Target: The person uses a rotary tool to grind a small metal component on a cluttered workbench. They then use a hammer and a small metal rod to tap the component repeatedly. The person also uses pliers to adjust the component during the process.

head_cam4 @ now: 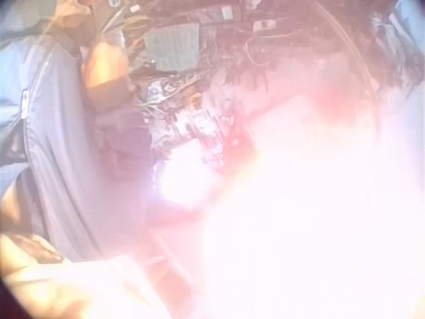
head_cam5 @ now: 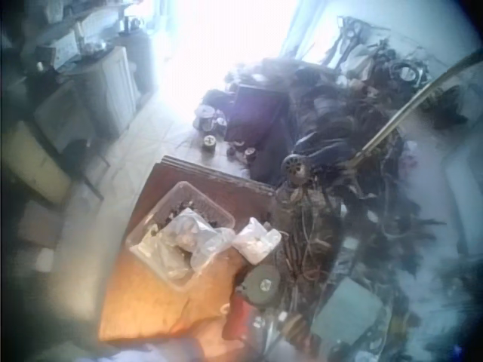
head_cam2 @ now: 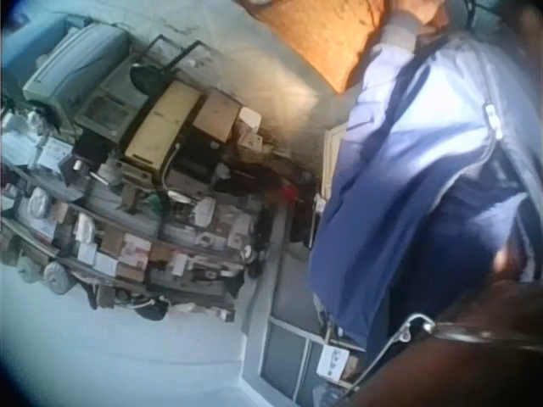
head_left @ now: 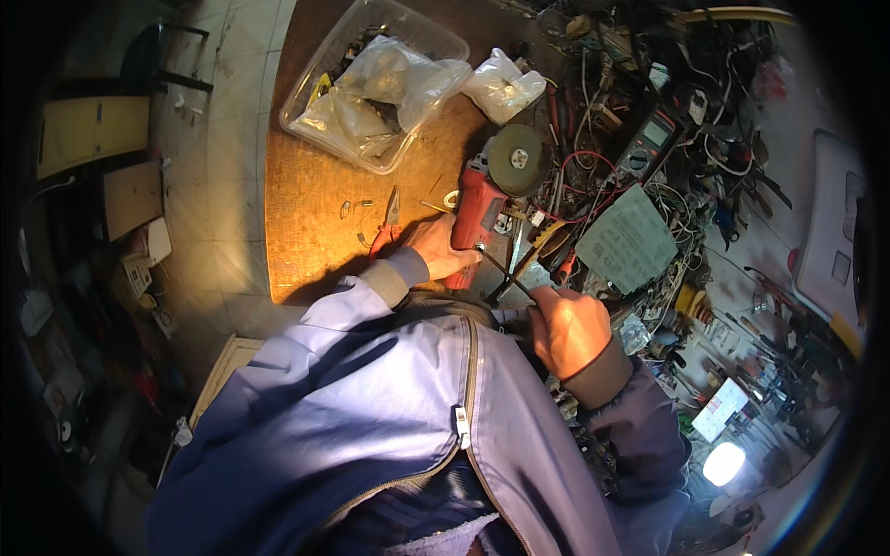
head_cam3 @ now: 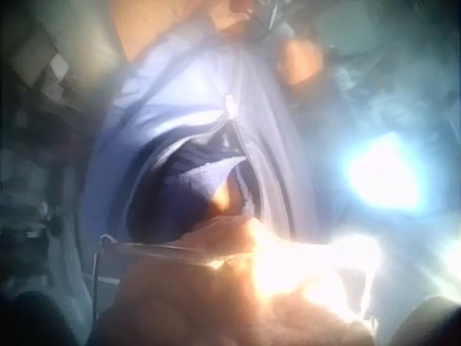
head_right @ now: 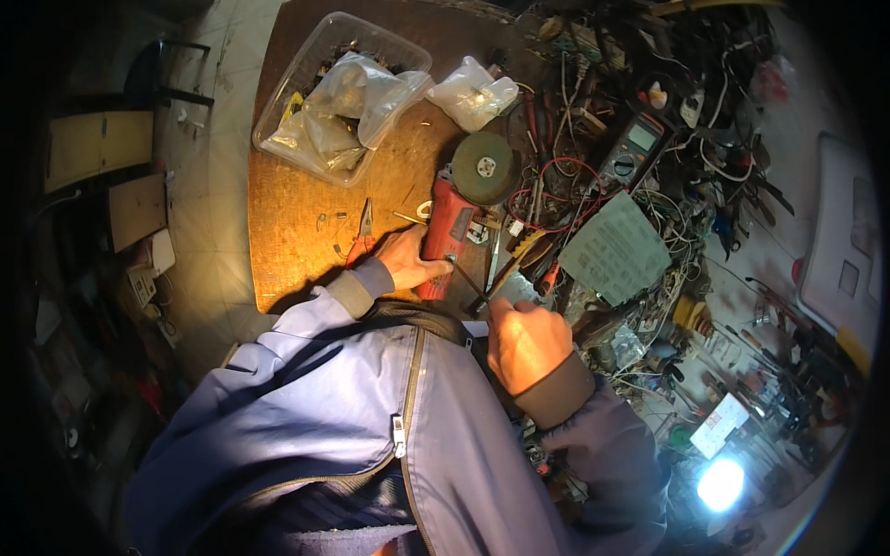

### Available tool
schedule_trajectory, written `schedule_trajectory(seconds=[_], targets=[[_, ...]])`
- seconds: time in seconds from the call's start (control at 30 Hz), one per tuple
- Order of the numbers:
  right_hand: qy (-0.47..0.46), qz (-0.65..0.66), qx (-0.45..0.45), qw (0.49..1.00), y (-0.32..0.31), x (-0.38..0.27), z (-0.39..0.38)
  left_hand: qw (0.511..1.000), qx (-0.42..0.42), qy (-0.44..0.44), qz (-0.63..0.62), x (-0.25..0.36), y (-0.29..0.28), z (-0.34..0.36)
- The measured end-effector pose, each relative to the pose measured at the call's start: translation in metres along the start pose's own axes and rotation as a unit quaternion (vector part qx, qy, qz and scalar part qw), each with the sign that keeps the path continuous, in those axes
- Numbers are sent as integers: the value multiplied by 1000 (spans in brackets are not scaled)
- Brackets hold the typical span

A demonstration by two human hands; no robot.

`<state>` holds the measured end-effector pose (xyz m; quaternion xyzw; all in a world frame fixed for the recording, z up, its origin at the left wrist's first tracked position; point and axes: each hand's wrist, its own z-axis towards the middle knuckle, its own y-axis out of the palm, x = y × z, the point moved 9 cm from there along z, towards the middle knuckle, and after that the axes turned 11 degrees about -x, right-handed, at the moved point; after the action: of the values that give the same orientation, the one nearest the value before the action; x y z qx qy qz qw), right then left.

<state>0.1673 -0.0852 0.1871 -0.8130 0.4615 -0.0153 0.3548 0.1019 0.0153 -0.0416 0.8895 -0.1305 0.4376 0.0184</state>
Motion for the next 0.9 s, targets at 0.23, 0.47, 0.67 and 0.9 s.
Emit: schedule_trajectory(seconds=[0.23, 0.47, 0.67, 0.9], targets=[[32, 66, 107, 992, 14, 50, -32, 999, -14, 11, -29, -2, 2, 2], [65, 407, 284, 866, 105, 134, -15, 993, -34, 62, -99, -19, 19, 12], [64, 502, 265, 821, 178, 132, 34, 993, -25, 30, -107, -12, 16, 2], [41, 524, 253, 812, 202, 135, 58, 963, -60, 36, -261, -7, 26, -7]])
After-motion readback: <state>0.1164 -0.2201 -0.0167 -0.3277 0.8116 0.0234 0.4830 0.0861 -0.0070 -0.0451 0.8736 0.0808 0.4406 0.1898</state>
